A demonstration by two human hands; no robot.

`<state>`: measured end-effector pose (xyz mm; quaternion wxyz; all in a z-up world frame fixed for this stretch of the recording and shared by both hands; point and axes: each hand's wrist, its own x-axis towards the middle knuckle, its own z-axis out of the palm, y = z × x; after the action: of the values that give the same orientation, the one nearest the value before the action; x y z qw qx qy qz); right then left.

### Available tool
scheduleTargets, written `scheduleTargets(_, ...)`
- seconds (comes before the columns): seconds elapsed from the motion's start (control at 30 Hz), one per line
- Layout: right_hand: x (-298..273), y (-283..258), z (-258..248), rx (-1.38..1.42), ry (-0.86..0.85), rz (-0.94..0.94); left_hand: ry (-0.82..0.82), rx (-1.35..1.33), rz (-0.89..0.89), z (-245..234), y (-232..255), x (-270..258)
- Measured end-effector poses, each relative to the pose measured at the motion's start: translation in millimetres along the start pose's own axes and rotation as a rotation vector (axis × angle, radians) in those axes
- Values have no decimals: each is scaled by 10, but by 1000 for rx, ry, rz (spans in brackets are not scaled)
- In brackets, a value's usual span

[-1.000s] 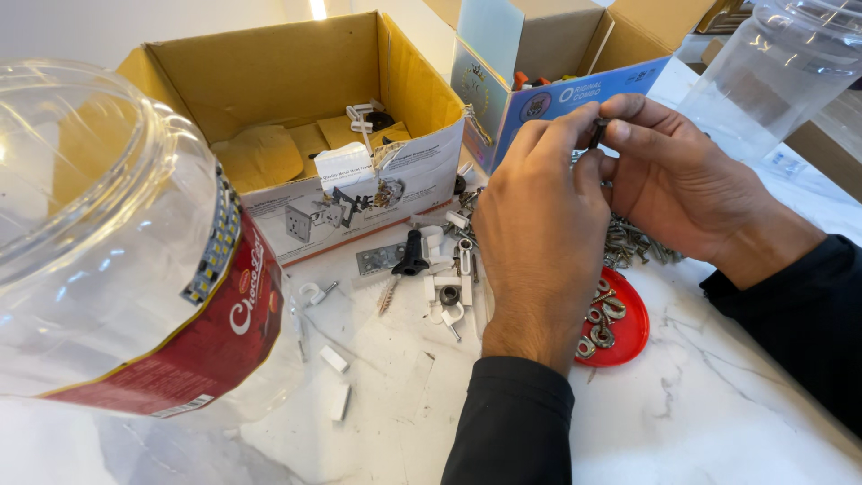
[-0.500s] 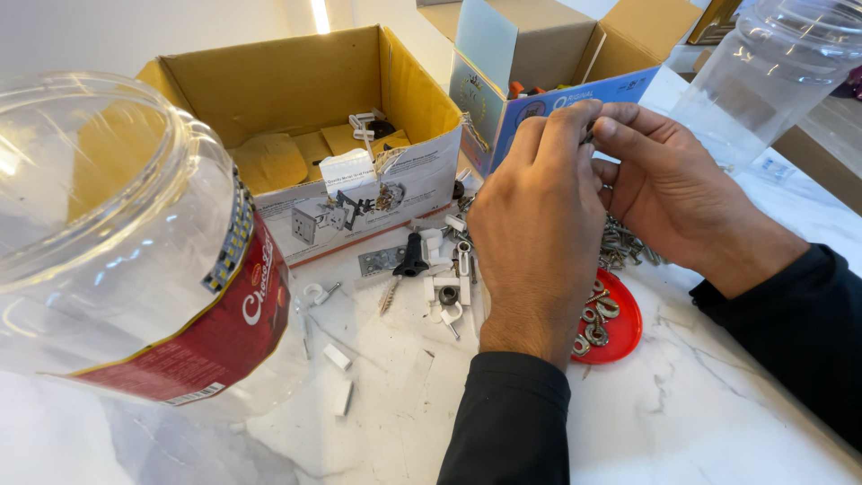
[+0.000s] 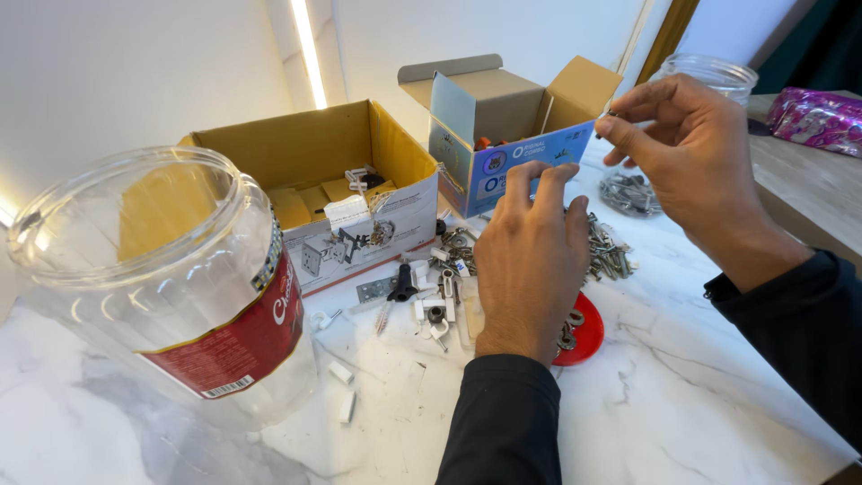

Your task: The person sorts small metal fasteners from a pile on a marble countertop into a clear plastic jar. They pick up individual screws and washers, place them into the jar, and occasionally move the jar or a red lid aside to continue sorting.

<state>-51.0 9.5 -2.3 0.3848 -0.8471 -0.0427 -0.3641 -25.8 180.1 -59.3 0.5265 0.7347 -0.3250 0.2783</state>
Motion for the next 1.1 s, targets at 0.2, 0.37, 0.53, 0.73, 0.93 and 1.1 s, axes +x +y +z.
scheduleTargets(0.2, 19, 74, -457, -500, 135, -417, -28, 13, 77, 49, -7, -6)
scheduleTargets(0.37, 120, 208, -728, -615, 209, -309, -65, -5, 120, 63, 48, -47)
scheduleTargets(0.53, 258, 359, -778, -542, 249, -101, -136, 7, 99, 44, 36, -47)
scheduleTargets(0.73, 371, 570, -771, -549, 211, -12, -133, 34, 81, 8, -39, -58)
scheduleTargets(0.93, 418, 727, -818, -543, 139, -40, -121, 35, 83, 18, -71, -40)
scheduleTargets(1.1, 390, 710, -829, -566, 138, 11, -89, 26, 96, -2, -76, -15)
